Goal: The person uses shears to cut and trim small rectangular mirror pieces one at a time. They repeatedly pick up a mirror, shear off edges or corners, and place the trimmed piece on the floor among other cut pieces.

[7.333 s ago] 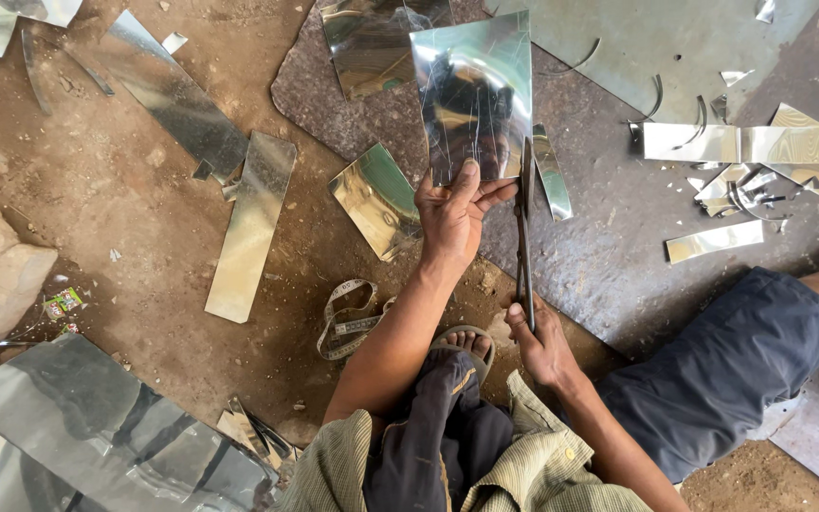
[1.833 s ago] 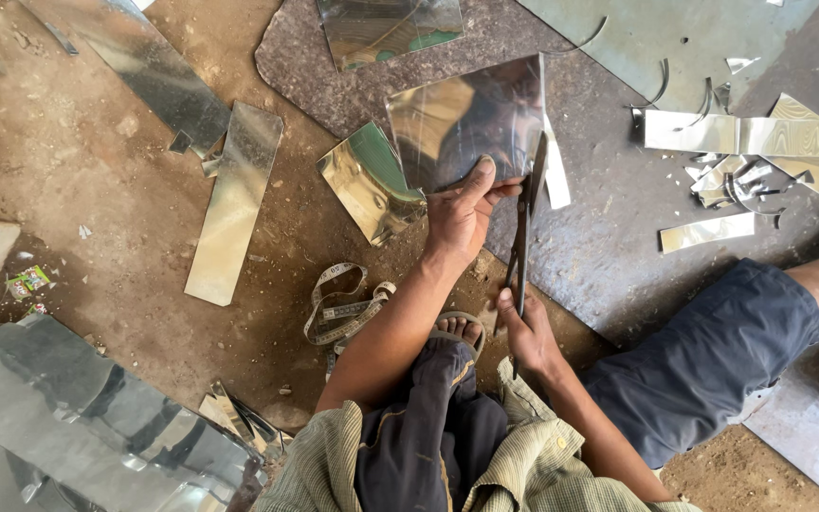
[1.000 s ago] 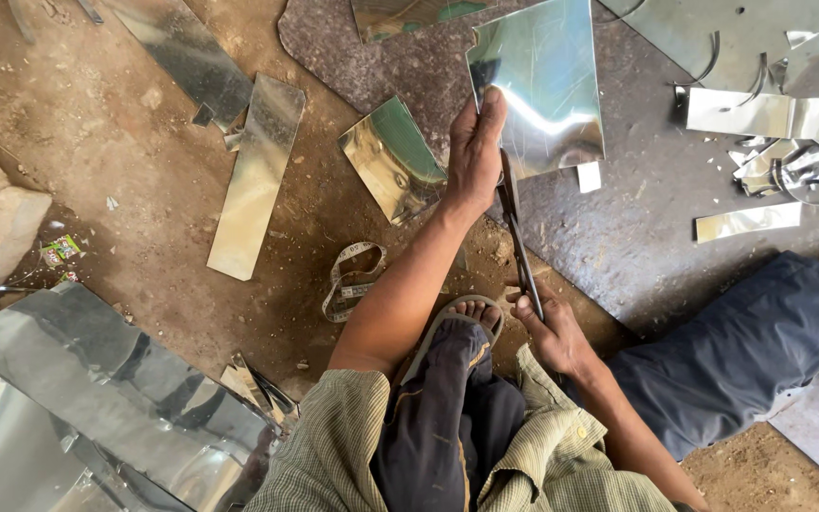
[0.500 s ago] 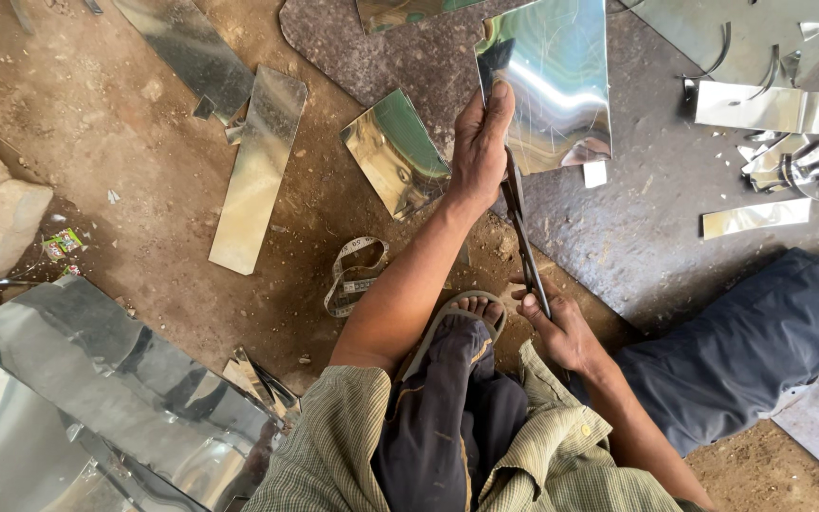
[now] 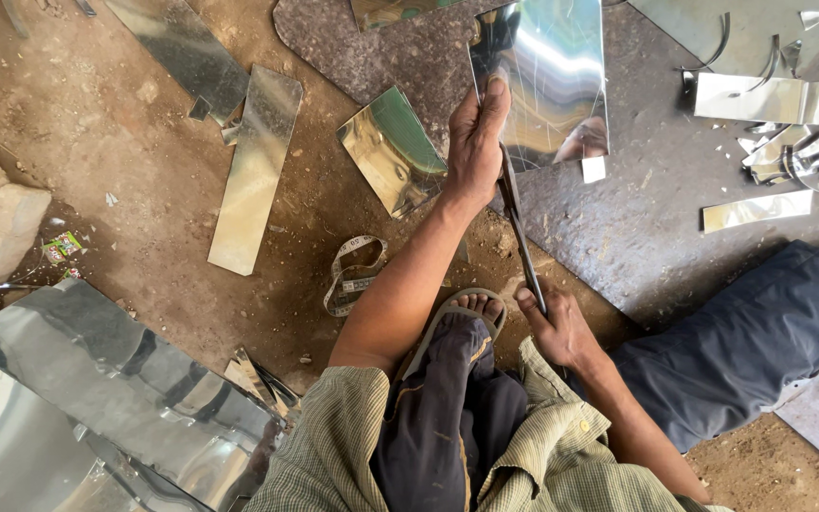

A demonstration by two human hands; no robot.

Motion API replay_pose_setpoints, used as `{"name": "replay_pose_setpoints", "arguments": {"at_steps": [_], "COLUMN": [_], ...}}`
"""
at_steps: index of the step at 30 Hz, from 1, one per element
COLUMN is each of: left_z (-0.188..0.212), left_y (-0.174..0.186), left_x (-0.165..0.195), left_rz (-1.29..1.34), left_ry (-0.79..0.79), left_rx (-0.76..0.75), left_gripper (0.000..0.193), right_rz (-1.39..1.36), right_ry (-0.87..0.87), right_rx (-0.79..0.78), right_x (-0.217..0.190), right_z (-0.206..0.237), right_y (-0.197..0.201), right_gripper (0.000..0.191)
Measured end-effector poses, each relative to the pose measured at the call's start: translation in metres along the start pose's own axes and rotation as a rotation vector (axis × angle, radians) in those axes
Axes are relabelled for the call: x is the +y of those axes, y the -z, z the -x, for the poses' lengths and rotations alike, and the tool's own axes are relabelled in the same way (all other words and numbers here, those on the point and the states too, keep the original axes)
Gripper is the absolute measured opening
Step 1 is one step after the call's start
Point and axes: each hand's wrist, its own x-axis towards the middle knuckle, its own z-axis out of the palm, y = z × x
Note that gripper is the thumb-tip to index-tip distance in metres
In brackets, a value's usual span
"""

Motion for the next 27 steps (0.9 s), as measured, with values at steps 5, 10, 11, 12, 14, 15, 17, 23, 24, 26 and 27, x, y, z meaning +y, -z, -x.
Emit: {"name": "replay_pose_setpoints", "arguments": {"at_steps": [5, 10, 11, 12, 14, 15, 17, 23, 24, 26, 27], "left_z": [-0.004, -0.003, -0.001, 0.002, 0.003, 0.004, 0.005, 0.002, 0.001, -0.003, -0.004], "left_y": [-0.001, -0.006, -0.007, -0.008, -0.007, -0.006, -0.007, -0.016, -0.017, -0.019, -0.020], "left_x": [0.008, 0.017, 0.017, 0.017, 0.018, 0.019, 0.019, 0.011, 0.008, 0.003, 0.000], "left_rz": [-0.013, 0.072, 0.060, 0.049, -0.021, -0.055, -0.113, -0.198, -0.227, -0.217, -0.213], "left_ry": [-0.102, -0.023, 0.031, 0.092, -0.036, -0.107, -0.082, -0.048, -0.044, -0.029, -0.018], "left_rx": [-0.027, -0.009, -0.003, 0.002, -0.011, -0.016, -0.009, 0.102, 0.133, 0.174, 0.197], "left_gripper": [0.042, 0.038, 0.038, 0.038, 0.032, 0.030, 0.030, 0.035, 0.036, 0.036, 0.036], "right_rz": [0.131, -0.138, -0.169, -0.202, -0.166, -0.092, -0.025, 0.071, 0.093, 0.119, 0.126], "right_ry": [-0.058, -0.005, -0.035, -0.072, -0.097, -0.087, -0.073, -0.175, -0.190, -0.212, -0.220], "right_rx": [-0.011, -0.153, -0.165, -0.179, -0.164, -0.144, -0.117, -0.106, -0.098, -0.077, -0.068], "right_x": [0.020, 0.010, 0.005, -0.001, -0.013, -0.018, -0.025, -0.027, -0.026, -0.023, -0.021], "right_z": [-0.004, -0.005, -0.005, -0.005, -0.004, -0.004, -0.003, -0.004, -0.005, -0.010, -0.012], "right_y": [-0.011, 0.001, 0.004, 0.008, 0.010, 0.010, 0.010, 0.014, 0.015, 0.018, 0.018], "right_gripper": [0.057, 0.049, 0.047, 0.051, 0.058, 0.058, 0.059, 0.055, 0.053, 0.051, 0.051]}}
